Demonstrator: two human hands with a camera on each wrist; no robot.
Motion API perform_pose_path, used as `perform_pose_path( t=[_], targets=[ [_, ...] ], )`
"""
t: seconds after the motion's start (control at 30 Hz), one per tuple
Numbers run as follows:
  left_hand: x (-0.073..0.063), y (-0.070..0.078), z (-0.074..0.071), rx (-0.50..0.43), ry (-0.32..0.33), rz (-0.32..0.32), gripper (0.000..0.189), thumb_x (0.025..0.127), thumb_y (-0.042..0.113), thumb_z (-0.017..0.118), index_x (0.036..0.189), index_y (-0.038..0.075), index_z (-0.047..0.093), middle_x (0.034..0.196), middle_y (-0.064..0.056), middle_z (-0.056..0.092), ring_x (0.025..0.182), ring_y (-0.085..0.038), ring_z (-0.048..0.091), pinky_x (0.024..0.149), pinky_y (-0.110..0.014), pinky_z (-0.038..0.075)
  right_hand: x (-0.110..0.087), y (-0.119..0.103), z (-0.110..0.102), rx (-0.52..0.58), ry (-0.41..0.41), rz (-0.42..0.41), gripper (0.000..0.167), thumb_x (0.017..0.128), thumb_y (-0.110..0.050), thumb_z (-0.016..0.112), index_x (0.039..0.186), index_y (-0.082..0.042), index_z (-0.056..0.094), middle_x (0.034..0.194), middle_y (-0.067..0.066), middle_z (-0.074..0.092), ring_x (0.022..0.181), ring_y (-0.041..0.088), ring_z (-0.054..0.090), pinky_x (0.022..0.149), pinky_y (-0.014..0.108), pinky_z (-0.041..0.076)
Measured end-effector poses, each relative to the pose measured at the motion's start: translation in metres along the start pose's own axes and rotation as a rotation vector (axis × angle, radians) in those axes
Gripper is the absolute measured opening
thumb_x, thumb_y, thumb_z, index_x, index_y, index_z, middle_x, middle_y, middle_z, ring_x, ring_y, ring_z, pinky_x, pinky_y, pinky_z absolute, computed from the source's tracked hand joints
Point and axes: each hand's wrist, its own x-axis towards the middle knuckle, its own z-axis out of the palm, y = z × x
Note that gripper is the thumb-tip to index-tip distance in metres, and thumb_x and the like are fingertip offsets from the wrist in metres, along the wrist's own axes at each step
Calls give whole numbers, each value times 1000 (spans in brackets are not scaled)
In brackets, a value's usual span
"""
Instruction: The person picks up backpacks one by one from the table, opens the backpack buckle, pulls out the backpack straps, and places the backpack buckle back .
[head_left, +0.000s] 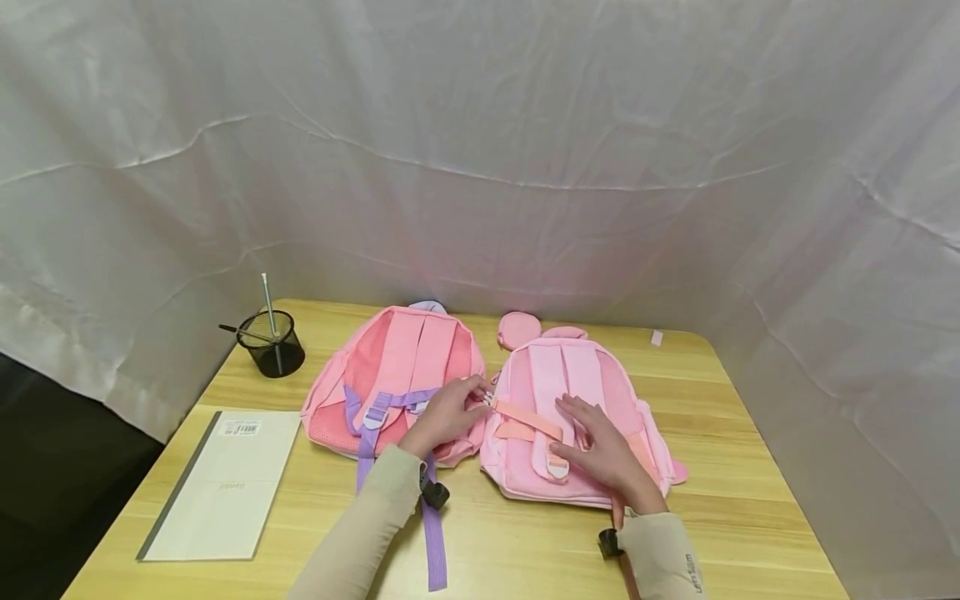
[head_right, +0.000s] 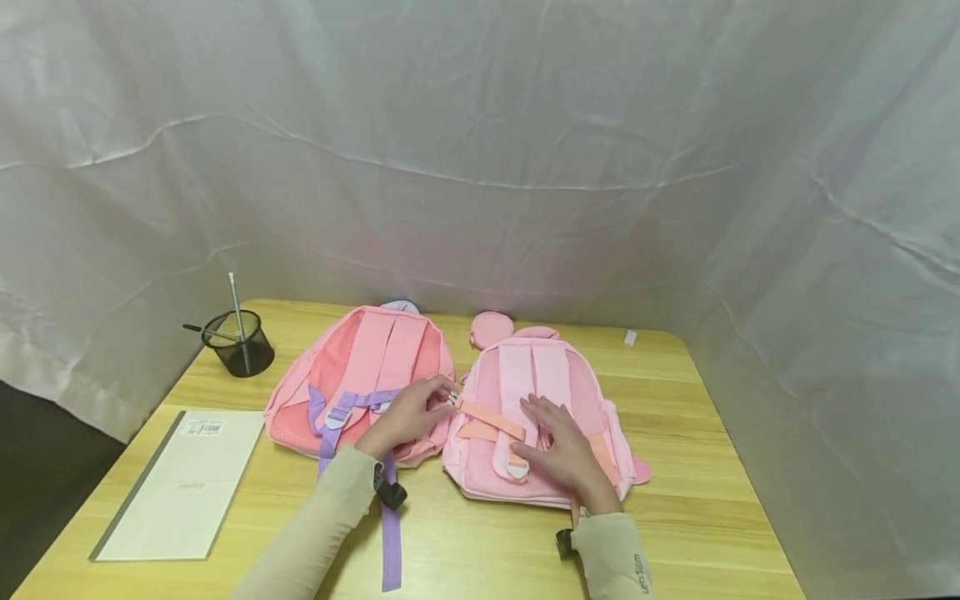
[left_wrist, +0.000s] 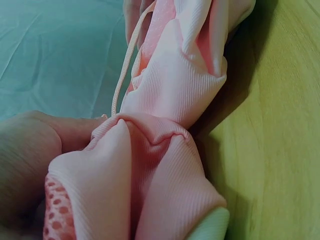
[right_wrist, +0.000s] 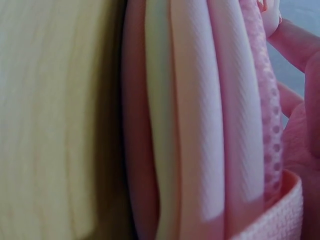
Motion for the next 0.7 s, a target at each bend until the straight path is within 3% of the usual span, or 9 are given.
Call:
perform_pose_path(
  t=[0.27, 0.43, 0.57, 0.7],
  targets=[
    [-4, 5, -1, -11, 21, 8, 27, 96, 14, 74, 121, 10, 68, 106, -3, 73, 96, -17, 64, 89, -37, 53, 0, -5, -2, 33, 1, -7, 79, 91, -44, 78, 157, -18, 45, 167, 11, 36, 155, 43, 26, 123, 68, 17],
    [-7, 12, -9, -19, 26, 14, 33, 97, 13, 72, 129, 6, 65, 114, -9, 72, 105, -23, 68, 94, -43, 55, 2, -13, -5, 41, 12, 4, 76, 93, -45, 75, 157, -19, 44, 165, 12, 39, 153, 43, 31, 120, 68, 24],
    [-10, 18, -22, -1, 29, 22, 38, 98, 15, 71, 135, 8, 63, 124, -10, 70, 109, -26, 68, 95, -46, 56, 4, -18, -12, 27, 37, 3, 70, 96, -41, 74, 156, -19, 46, 162, 12, 43, 150, 41, 37, 119, 66, 28],
    [-13, 21, -47, 106, 59, 75, 41, 98, 20, 71, 138, 12, 63, 135, -8, 68, 118, -29, 66, 101, -48, 53, 7, -26, -25, -11, 66, -34, 69, 96, -38, 74, 156, -17, 46, 161, 14, 44, 149, 42, 38, 118, 67, 29]
  ],
)
